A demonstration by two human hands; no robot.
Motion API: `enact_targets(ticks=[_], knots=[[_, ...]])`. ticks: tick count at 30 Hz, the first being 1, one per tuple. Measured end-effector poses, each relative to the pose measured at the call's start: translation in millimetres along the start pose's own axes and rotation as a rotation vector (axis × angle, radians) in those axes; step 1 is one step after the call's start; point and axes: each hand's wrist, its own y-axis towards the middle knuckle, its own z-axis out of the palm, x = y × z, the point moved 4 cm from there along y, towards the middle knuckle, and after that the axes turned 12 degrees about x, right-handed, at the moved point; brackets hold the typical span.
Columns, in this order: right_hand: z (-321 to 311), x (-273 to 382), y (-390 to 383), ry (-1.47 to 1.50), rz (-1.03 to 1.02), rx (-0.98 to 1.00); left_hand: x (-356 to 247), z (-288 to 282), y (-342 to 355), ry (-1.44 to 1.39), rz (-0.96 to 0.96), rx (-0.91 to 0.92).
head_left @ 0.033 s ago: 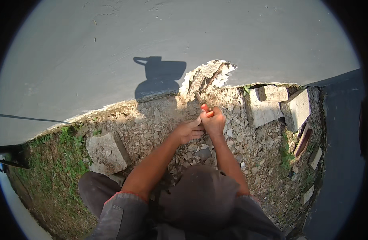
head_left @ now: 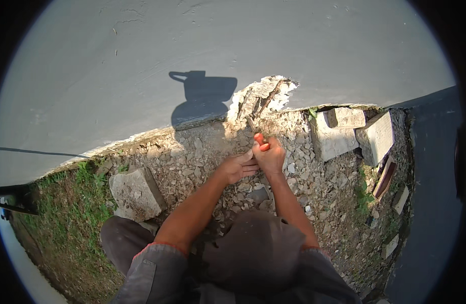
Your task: Using a chisel and a stone to chip away at a hole in a concrete wall for repair or inspection.
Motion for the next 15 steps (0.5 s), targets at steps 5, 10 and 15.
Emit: enact_targets(ticks=[5, 10, 15], knots=[[-22.2, -3.4, 25.7, -0.003, 0.106, 0.040, -23.1, 20.4, 33.4, -0.432, 0.066, 0.173], [-25.9, -1.9, 44.9, -0.054, 0.220, 0.123, -46.2, 19.3, 118.6, -0.636, 0.081, 0.254], [-17.5, 8.1, 28.5, -0.003, 0.092, 0.197, -13.6, -11.1, 108.1, -0.593, 0.314, 0.241]])
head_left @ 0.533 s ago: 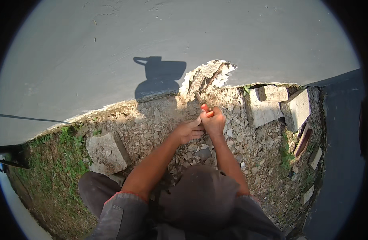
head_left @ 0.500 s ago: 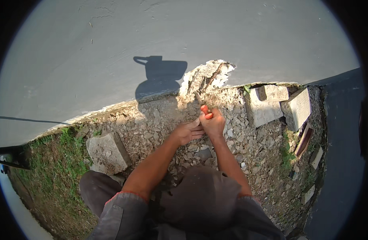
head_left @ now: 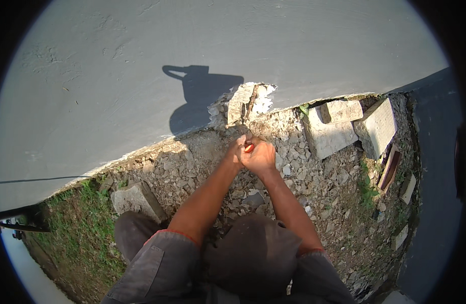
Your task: Using a chisel and a stone to chip away at a hole in a concrete wall for repair or inspection.
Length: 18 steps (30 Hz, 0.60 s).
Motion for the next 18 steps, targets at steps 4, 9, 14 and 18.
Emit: enact_targets(ticks=[4, 9, 14, 18], knots=[[-7.7, -9.2, -58.8, 0.181, -0.001, 0.090, 44.6, 21.4, -43.1, -0.098, -0.019, -0.382], [-26.1, 10.4, -70.3, 0.263, -0.166, -0.271, 21.1, 100.6, -56.5, 0.206, -0.046, -0.519], [-36.4, 12.0, -24.3, 0.098, -0.102, -0.316, 13.8, 72.7, -7.7, 0.072, 0.009, -0.332], [-0.8, 8.2, 20.3, 0.110, -0.021, -0.205, -28.8, 40.4, 18.9, 0.109, 0.007, -0.324]])
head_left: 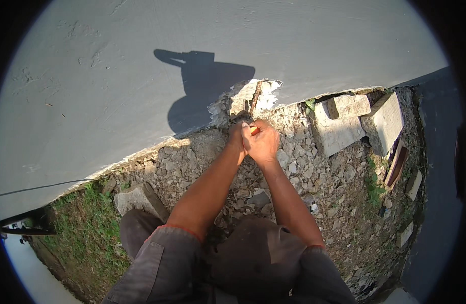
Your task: Using a chisel and a stone to chip away at a hole in a concrete wall for repair or inspection.
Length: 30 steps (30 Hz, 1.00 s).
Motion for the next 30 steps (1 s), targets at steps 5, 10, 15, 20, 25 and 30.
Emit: enact_targets(ticks=[5, 10, 15, 20, 25, 30], knots=[[14.2, -1.4, -34.9, -0.001, 0.066, 0.118, 1.6, -49.5, -15.6, 0.441, -0.032, -0.470], [-9.9, -6.1, -68.3, 0.050, -0.061, 0.023, 44.4, -16.3, -49.5, 0.110, -0.097, -0.162], [-24.2, -14.9, -77.5, 0.253, 0.168, 0.287, 29.2, -34.9, -90.8, 0.457, -0.122, -0.229], [24.4, -64.6, -17.6, 0.080, -0.046, 0.228, 11.3, 1.6, -150.9, 0.875, -0.245, -0.224], [95.9, -77.5, 35.2, -0.263, 0.124, 0.463, -17.2, -4.2, -236.1, 0.888, -0.389, -0.237], [113.3, -71.5, 56.8, -0.313, 0.004, 0.398, -28.2, -39.1, -300.5, 0.936, -0.332, -0.283]])
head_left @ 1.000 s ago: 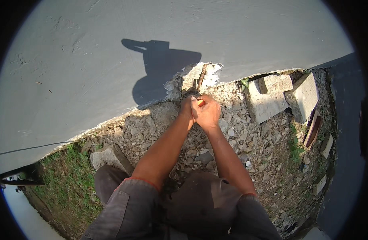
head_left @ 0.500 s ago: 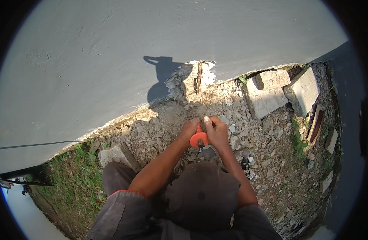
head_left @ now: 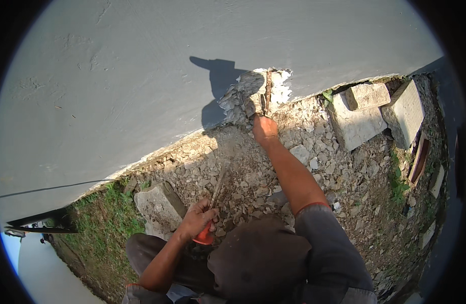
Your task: Using a chisel and a stone to chip away at a hole in a concrete wall for repair or inspection.
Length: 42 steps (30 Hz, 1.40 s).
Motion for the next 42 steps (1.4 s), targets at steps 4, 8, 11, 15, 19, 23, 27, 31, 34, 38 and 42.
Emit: enact_targets(ticks=[4, 8, 11, 15, 19, 23, 27, 31, 34, 38, 42], knots=[[4.5, -2.7, 8.3, -0.086, -0.072, -0.043, 14.0, -3.7, -19.5, 0.021, 0.059, -0.055], [11.8, -8.7, 14.6, -0.243, -0.123, -0.007, 37.1, -6.8, -27.6, -0.104, 0.109, -0.086], [13.9, -7.1, 13.9, -0.344, -0.180, -0.006, 50.3, -6.2, -27.8, -0.163, 0.175, -0.099], [-1.3, -1.8, 14.7, -0.396, -0.179, 0.078, 66.5, -7.8, -33.0, -0.183, 0.138, -0.069], [3.5, 8.7, -25.4, -0.452, -0.248, 0.079, 73.8, -13.6, -28.6, -0.112, 0.134, -0.064], [-6.1, 29.4, -65.3, -0.284, -0.319, 0.273, 62.3, -10.8, -34.1, -0.159, 0.105, -0.093], [-10.2, 10.3, -50.5, -0.061, -0.294, 0.103, 36.0, -1.1, -28.2, -0.164, 0.121, -0.050], [40.2, -1.8, -38.3, -0.213, -0.131, 0.081, 30.0, 6.7, -20.5, -0.097, 0.144, -0.003], [34.1, 79.9, -73.4, 0.045, -0.324, 0.443, 31.1, -8.7, -41.6, -0.079, 0.135, -0.073], [-6.3, 95.9, -94.4, 0.223, -0.282, 0.642, 32.7, -9.8, -48.7, -0.144, 0.174, -0.083], [19.8, 14.0, -46.0, -0.005, 0.037, 0.194, 23.1, 0.6, -43.9, -0.127, 0.166, -0.075]])
